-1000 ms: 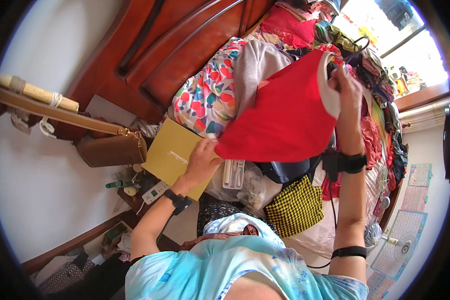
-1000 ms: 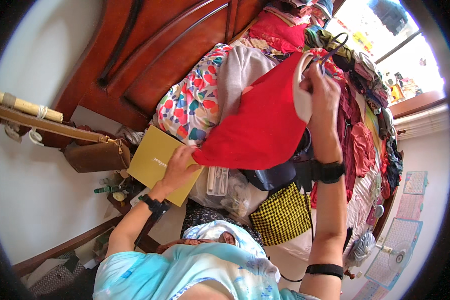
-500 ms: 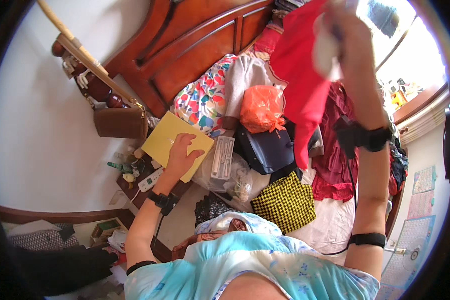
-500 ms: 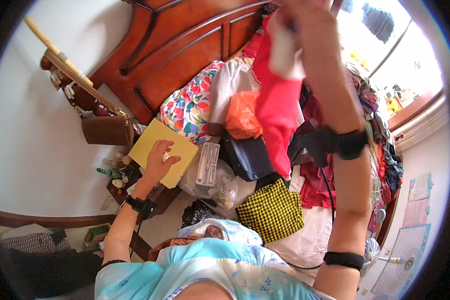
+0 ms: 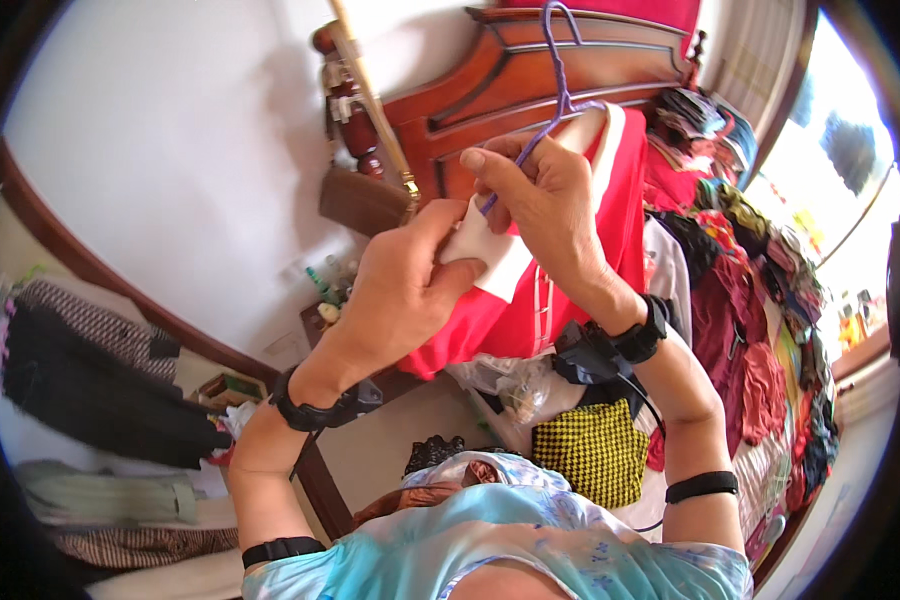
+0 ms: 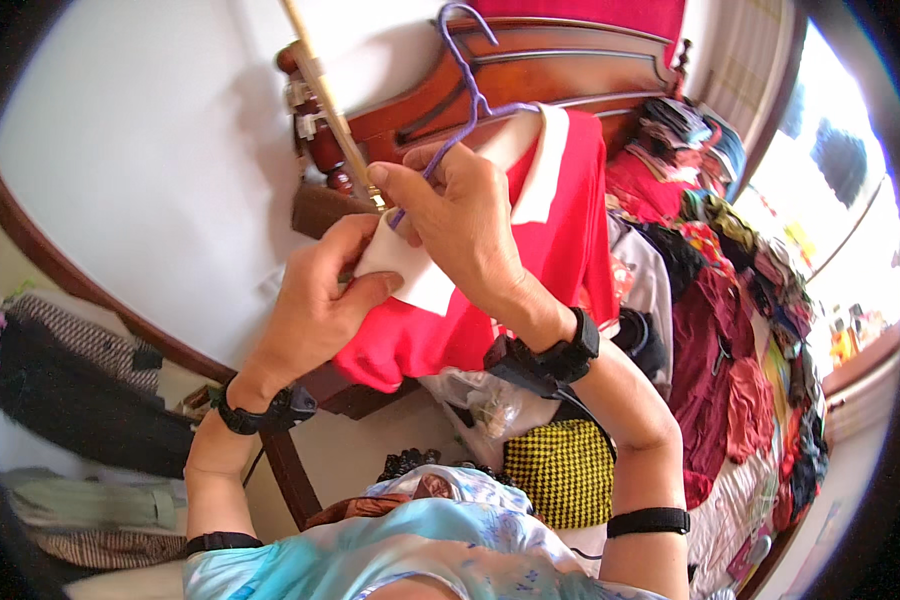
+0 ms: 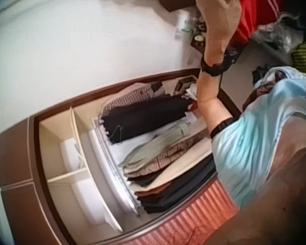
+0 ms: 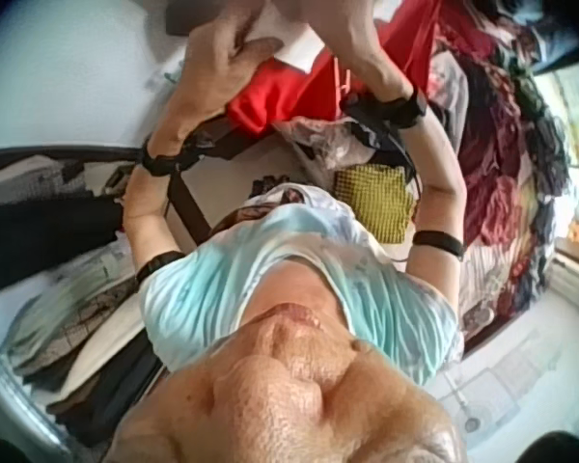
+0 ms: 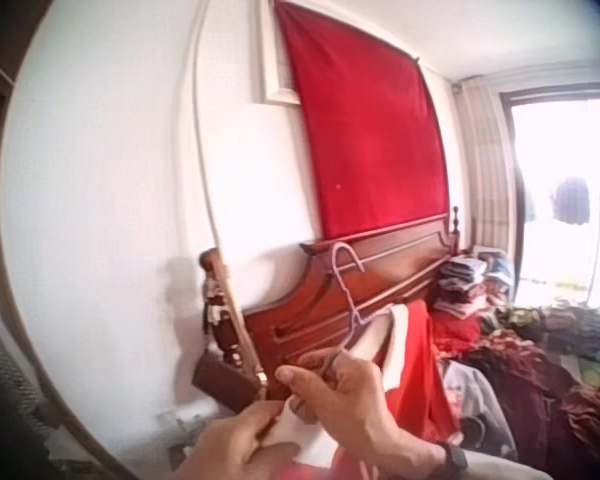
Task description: Sort through items on a bed, pack some away, and hang a shirt in a closet.
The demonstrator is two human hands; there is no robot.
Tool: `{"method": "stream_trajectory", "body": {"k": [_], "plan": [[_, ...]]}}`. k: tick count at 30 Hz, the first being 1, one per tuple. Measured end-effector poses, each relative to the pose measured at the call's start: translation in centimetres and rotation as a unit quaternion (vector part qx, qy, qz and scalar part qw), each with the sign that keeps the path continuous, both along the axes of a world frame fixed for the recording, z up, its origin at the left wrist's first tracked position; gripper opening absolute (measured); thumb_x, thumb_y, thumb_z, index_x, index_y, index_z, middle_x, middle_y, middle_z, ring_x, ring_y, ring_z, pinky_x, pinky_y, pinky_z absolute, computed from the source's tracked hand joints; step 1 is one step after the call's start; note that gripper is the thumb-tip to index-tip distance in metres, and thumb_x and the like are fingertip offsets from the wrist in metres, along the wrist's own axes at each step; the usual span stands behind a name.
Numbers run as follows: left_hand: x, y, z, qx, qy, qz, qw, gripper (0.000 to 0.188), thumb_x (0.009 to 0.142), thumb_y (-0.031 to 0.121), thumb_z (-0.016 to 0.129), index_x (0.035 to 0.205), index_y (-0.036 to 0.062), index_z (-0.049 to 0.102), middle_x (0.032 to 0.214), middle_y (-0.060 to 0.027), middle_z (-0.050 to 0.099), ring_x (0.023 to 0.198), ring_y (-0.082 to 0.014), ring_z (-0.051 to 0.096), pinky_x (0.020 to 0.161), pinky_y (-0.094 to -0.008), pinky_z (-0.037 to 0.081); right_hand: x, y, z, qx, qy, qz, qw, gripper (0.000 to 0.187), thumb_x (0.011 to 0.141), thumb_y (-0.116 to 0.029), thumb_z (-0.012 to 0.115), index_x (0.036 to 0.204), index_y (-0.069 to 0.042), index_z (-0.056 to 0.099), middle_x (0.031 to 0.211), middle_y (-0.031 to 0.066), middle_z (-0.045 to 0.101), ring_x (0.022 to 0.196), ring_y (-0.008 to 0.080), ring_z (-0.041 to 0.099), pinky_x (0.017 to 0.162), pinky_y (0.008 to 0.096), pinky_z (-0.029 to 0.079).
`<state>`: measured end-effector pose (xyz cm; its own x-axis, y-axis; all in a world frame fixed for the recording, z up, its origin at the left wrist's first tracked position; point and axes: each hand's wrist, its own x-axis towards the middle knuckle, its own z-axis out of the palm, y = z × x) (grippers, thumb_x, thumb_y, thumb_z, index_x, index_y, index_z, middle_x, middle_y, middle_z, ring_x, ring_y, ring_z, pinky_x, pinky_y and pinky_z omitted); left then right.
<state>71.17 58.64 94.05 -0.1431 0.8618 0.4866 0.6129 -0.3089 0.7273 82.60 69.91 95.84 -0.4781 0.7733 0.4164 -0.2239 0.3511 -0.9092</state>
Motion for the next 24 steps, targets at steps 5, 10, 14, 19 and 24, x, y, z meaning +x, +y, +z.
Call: {"method": "stream_trajectory", "body": {"k": [5, 10, 14, 19, 24], "plan": [[-5.0, -6.1, -0.4, 0.072, 0.144, 0.151, 0.975, 0.019, 0.079, 0.002, 0.060, 0.096, 0.0039, 0.053, 0.082, -0.0207, 0.061, 0.079, -0.0404, 0.060, 0.063, -0.0431, 0.047, -3.7, -4.3, -0.3, -0.002, -0.011, 0.102, 0.995, 0.026, 0.086, -0.021, 0.065, 0.079, 0.003, 0.062, 0.056, 0.0003, 0.054, 0.050, 0.0051, 0.049, 0.043, 0.0202, 0.037], [-10.3, -15.4, 1.3, 0.077, 0.157, 0.269, 0.947, 0.012, 0.081, 0.003, 0.062, 0.092, 0.0033, 0.057, 0.076, -0.0160, 0.061, 0.069, -0.0317, 0.062, 0.060, -0.0334, 0.047, -6.5, -8.0, -0.6, 0.218, -0.004, 0.095, 0.971, 0.010, 0.086, -0.007, 0.063, 0.089, 0.002, 0.063, 0.069, 0.0030, 0.057, 0.063, 0.0072, 0.050, 0.055, 0.0232, 0.041], [-14.2, -22.5, 0.7, 0.089, 0.098, 0.296, 0.946, 0.012, 0.083, -0.001, 0.061, 0.093, -0.0028, 0.056, 0.073, -0.0109, 0.060, 0.070, -0.0144, 0.061, 0.064, -0.0254, 0.048, -9.4, -9.4, 0.1, 0.361, 0.024, -0.030, 0.932, 0.033, 0.077, -0.010, 0.072, 0.106, -0.001, 0.061, 0.083, 0.0056, 0.057, 0.074, 0.0121, 0.052, 0.066, 0.0252, 0.044], [-17.0, -29.8, 0.3, 0.121, 0.068, 0.306, 0.942, 0.011, 0.083, -0.004, 0.058, 0.094, -0.0054, 0.056, 0.077, -0.0070, 0.062, 0.075, -0.0107, 0.060, 0.068, -0.0233, 0.049, -13.1, -11.8, -1.3, 0.457, -0.102, 0.038, 0.883, 0.038, 0.077, -0.018, 0.069, 0.110, -0.001, 0.061, 0.096, 0.0144, 0.062, 0.087, 0.0279, 0.056, 0.080, 0.0361, 0.044], [-18.8, -35.4, -0.3, 0.109, -0.009, 0.312, 0.944, 0.012, 0.081, -0.005, 0.061, 0.093, -0.0049, 0.057, 0.083, -0.0046, 0.062, 0.080, -0.0079, 0.059, 0.071, -0.0219, 0.048, -16.3, -15.5, -2.5, 0.286, -0.143, 0.177, 0.931, 0.016, 0.083, -0.012, 0.065, 0.080, 0.003, 0.060, 0.060, 0.0082, 0.049, 0.056, 0.0112, 0.044, 0.053, 0.0283, 0.039]]}}
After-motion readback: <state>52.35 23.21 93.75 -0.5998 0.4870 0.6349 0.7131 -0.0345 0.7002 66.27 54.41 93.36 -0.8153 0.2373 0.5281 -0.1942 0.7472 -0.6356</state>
